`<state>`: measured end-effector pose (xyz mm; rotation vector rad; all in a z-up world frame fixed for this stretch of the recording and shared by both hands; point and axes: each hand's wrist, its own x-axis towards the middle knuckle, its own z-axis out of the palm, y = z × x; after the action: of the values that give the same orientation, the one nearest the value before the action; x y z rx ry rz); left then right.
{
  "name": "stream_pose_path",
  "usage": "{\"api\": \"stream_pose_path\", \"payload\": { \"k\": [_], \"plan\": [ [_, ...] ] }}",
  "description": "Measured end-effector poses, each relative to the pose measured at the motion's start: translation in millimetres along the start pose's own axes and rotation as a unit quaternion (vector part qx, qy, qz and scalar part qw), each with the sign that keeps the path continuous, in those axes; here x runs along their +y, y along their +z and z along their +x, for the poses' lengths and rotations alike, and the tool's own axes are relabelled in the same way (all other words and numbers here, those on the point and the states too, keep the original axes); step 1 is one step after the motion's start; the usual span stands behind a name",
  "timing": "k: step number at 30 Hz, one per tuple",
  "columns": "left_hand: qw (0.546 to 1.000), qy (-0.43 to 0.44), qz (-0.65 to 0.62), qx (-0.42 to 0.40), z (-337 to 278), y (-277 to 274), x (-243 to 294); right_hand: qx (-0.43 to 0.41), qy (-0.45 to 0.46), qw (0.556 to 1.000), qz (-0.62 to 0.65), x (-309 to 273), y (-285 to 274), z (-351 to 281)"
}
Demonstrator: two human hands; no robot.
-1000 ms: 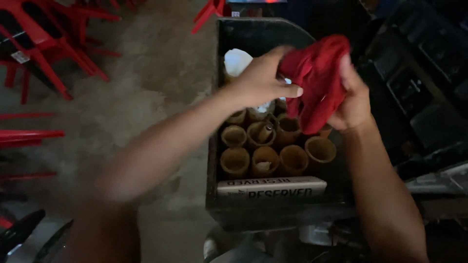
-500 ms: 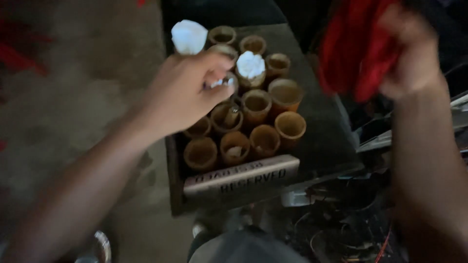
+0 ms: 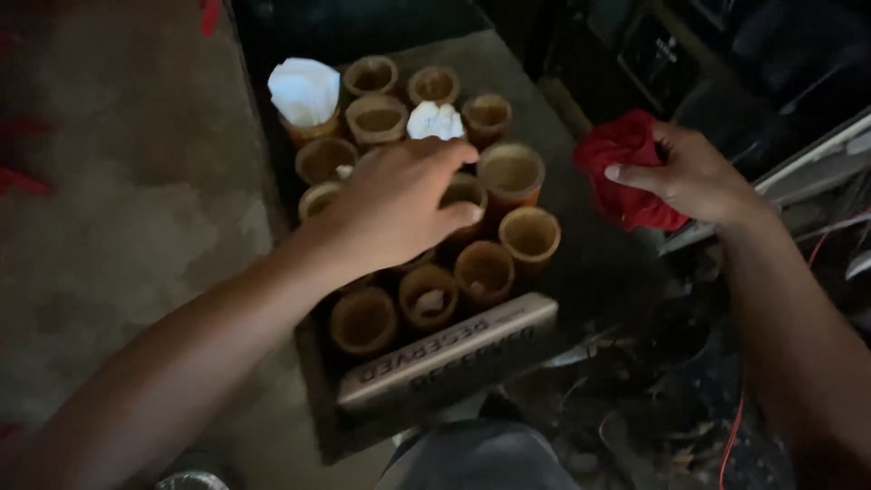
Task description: The recorder is wiping bamboo cups with a red cloth and organizing them on a tray.
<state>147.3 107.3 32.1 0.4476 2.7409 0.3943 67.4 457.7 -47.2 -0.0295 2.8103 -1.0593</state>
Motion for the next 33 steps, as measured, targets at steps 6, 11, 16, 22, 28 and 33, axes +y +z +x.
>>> {"api": "stream_pose_path", "payload": {
  "k": [6, 11, 16, 22, 28, 33],
  "plan": [
    [0.949, 0.25, -0.091, 0.172, 112, 51, 15, 0.028, -0.132, 0.985, 0.104, 8, -24, 19],
    [0.977, 0.186, -0.07, 0.07, 151, 59, 57, -0.026, -0.241, 0.959, 0.145, 55, -28, 49],
    [0.989, 0.134, 0.056, -0.034, 164, 60, 69, -0.049, -0.286, 0.955, 0.058, 54, -21, 52],
    [0.992, 0.085, 0.061, -0.077, 172, 79, 52, -0.169, -0.458, 0.82, -0.3, 137, 87, 92],
    [0.992, 0.1, 0.054, -0.059, 170, 76, 48, -0.108, -0.417, 0.867, -0.25, 164, 114, 216],
    [0.991, 0.098, 0.065, -0.057, 169, 82, 44, -0.24, -0.233, 0.866, -0.372, 165, 87, 135]
  ]
}}
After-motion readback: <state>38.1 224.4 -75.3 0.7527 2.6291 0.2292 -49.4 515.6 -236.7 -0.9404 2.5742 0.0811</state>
